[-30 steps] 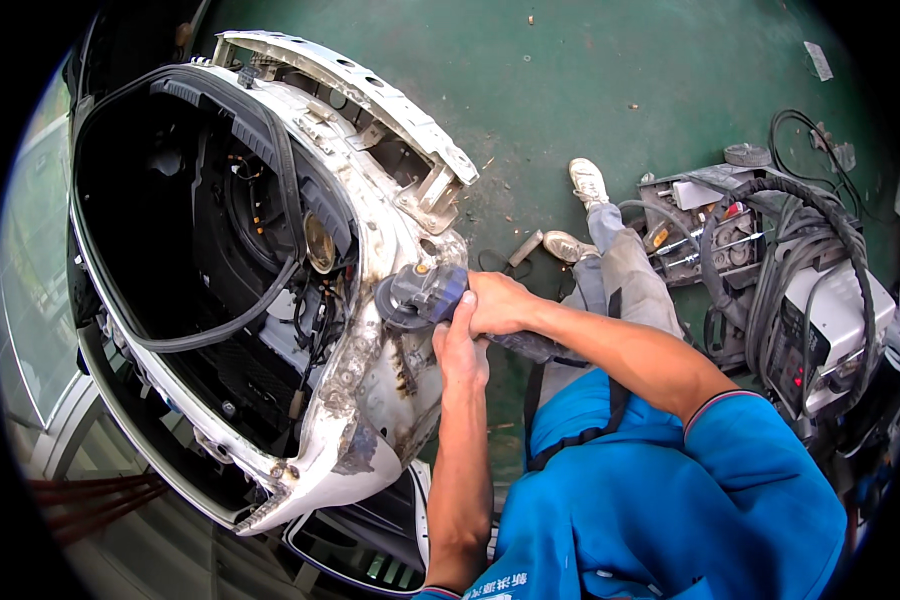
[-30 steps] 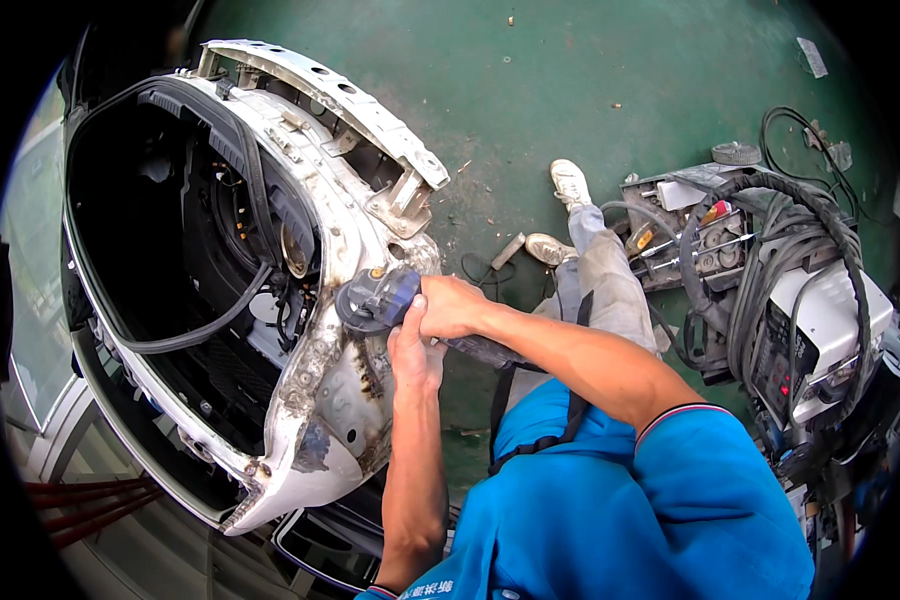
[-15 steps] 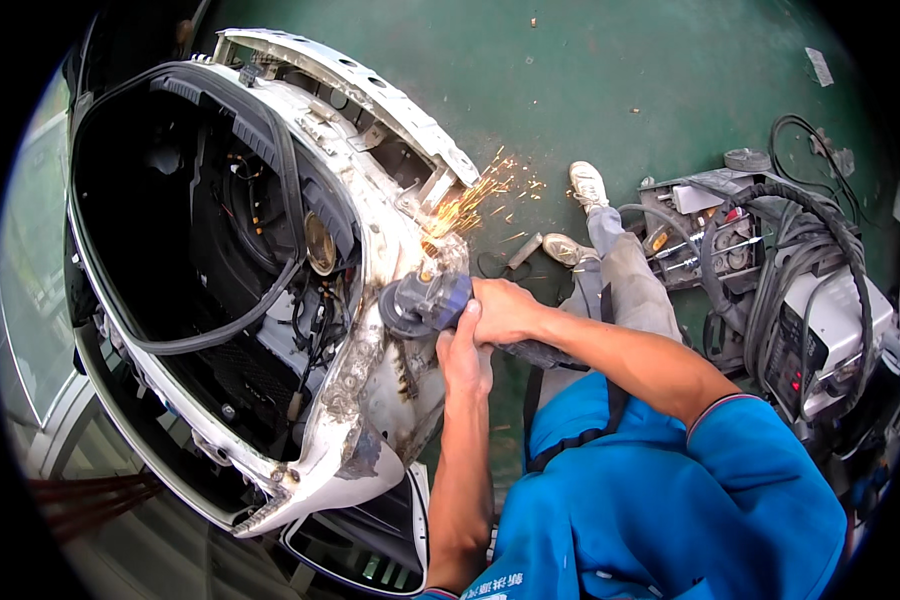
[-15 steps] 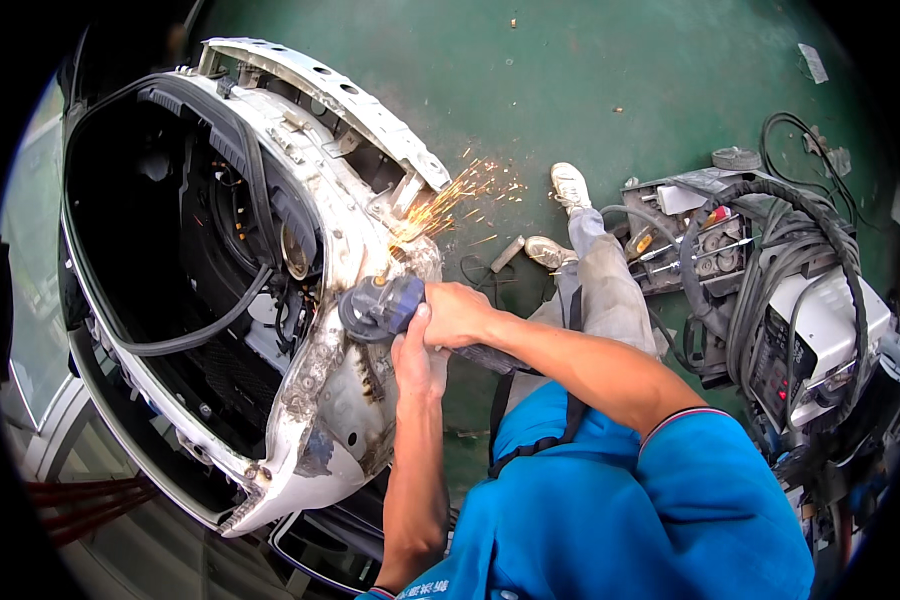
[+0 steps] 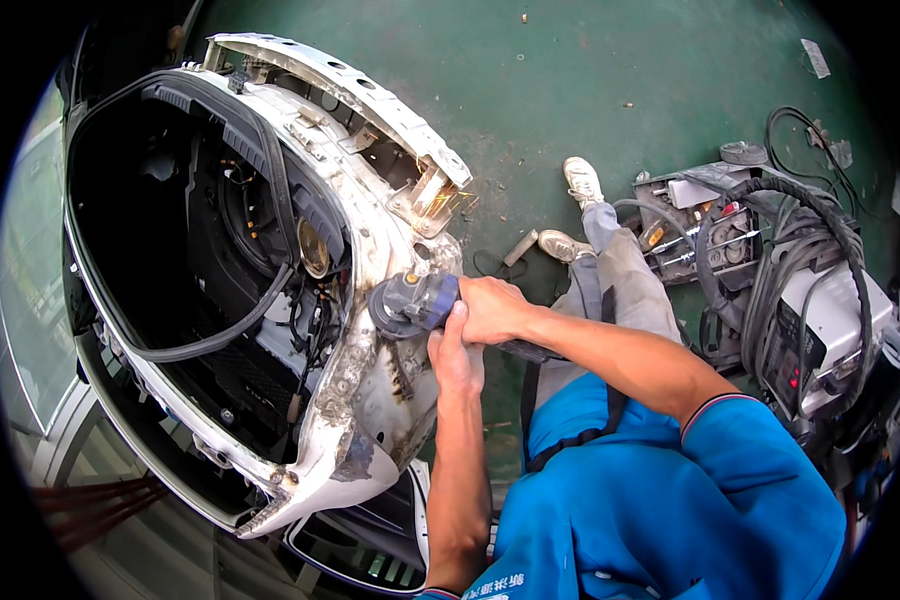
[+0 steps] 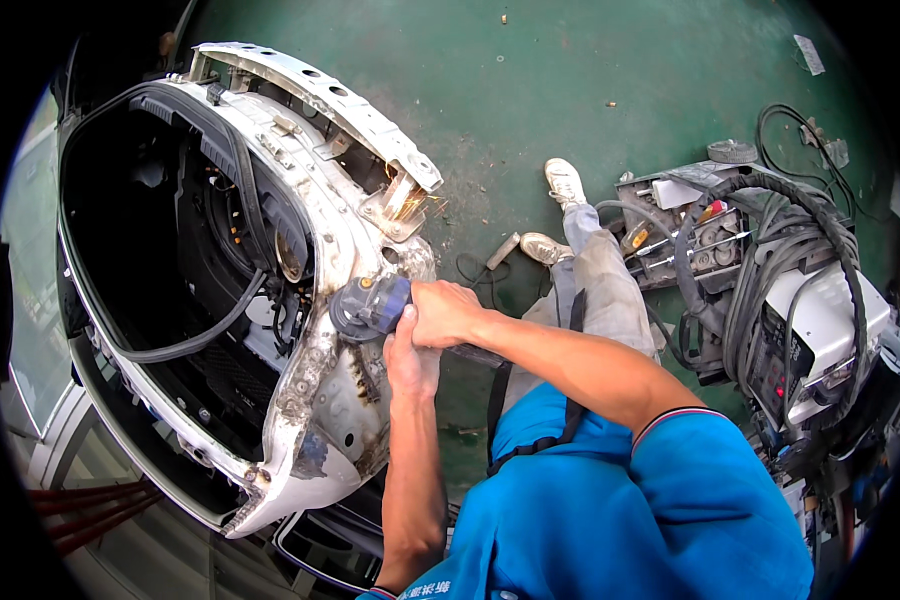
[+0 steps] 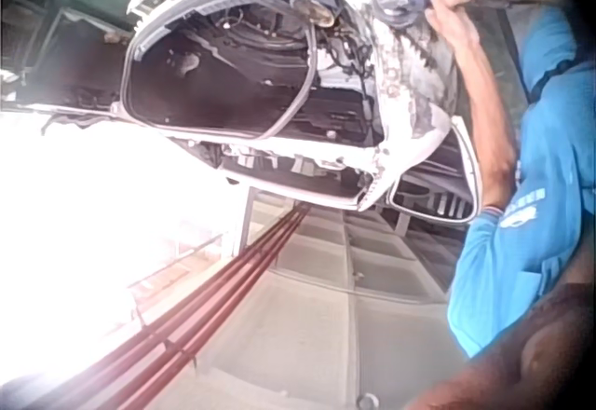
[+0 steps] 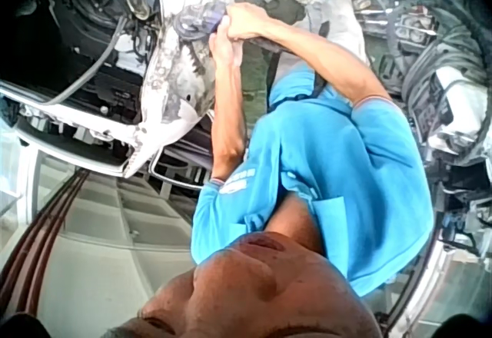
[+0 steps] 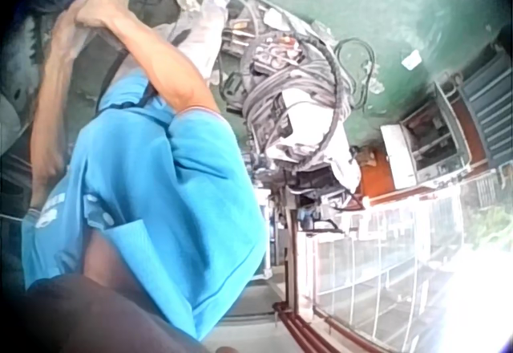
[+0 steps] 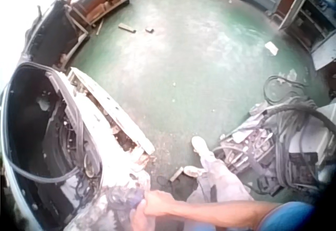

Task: The person uses an angle grinder on the front fender of a white car, removing paint and smoothing the metal surface. Sparks fly as the grinder moves along the panel, gradually exposing bare metal.

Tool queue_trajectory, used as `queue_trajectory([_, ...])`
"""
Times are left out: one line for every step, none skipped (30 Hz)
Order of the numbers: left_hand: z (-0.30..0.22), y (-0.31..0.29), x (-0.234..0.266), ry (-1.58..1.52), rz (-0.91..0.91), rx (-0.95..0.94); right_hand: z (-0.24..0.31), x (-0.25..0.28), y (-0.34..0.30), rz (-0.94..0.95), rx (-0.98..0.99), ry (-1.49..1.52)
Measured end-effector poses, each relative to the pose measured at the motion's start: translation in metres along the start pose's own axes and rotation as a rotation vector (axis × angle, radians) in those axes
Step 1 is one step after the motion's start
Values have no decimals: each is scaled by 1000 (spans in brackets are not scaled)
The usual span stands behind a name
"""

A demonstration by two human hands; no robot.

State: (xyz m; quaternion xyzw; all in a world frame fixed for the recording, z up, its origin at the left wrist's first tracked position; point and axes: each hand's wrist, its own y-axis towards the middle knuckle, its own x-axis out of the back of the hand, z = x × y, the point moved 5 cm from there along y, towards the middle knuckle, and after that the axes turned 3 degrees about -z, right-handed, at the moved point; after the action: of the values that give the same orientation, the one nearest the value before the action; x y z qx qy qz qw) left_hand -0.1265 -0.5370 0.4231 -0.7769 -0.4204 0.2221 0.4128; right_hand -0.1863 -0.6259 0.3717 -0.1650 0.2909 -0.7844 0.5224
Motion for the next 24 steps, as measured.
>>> queue_trajectory([-1,4,2,7,11,16,0,1,3,9,3,19])
queue_trajectory([-1,5,3,14,22,32,1,0,3,18,7,37])
queue_trajectory([1,5,3,33,-5,54,1,3,2,15,-10,58])
queue_trajectory([4,2,1,52,-31,77,2,7,0,13,-27,78])
queue_trajectory([7,1,0,71,-58,99,0,10,-2,10,-43,98])
queue_trajectory([11,1,0,36,-84,115,-6,8,-3,35,-57,103])
queue_trajectory([12,-1,-3,42,-101,114,-11,7,-3,57,-44,144])
queue_trajectory([12,-3,-6,48,-118,113,-15,7,-3,79,-30,185])
queue_trajectory([11,-4,-8,53,-136,109,-15,6,-2,101,-14,225])
queue_trajectory([11,-4,-8,44,-140,102,-15,5,0,102,-13,238])
queue_trajectory([10,-3,-8,34,-145,94,-14,4,1,103,-11,251])
queue_trajectory([9,-3,-8,25,-148,86,-13,3,3,102,-9,265])
queue_trajectory([6,-1,-8,26,-148,77,-12,1,6,126,35,265])
queue_trajectory([4,0,-7,27,-147,68,-12,-1,10,149,78,266])
queue_trajectory([1,1,-6,26,-146,60,-9,-1,12,173,121,264])
queue_trajectory([-1,1,-6,32,-163,66,-9,-2,13,189,98,289])
queue_trajectory([-4,1,-7,39,-180,73,-9,-2,14,206,74,314])
queue_trajectory([-6,1,-10,45,-192,79,-8,-1,16,218,51,337])
queue_trajectory([-9,1,-12,57,-206,74,-7,-1,18,223,54,360])
queue_trajectory([-11,1,-14,69,-219,69,-7,-1,20,228,57,383])
queue_trajectory([-12,-2,-14,81,-238,68,-1,0,18,238,57,409])
queue_trajectory([-14,-2,-16,81,-231,75,1,2,16,236,26,420])
queue_trajectory([-16,-2,-20,81,-225,82,3,7,13,235,-6,431])
queue_trajectory([-20,-1,-24,85,-212,83,7,14,11,226,-31,442])
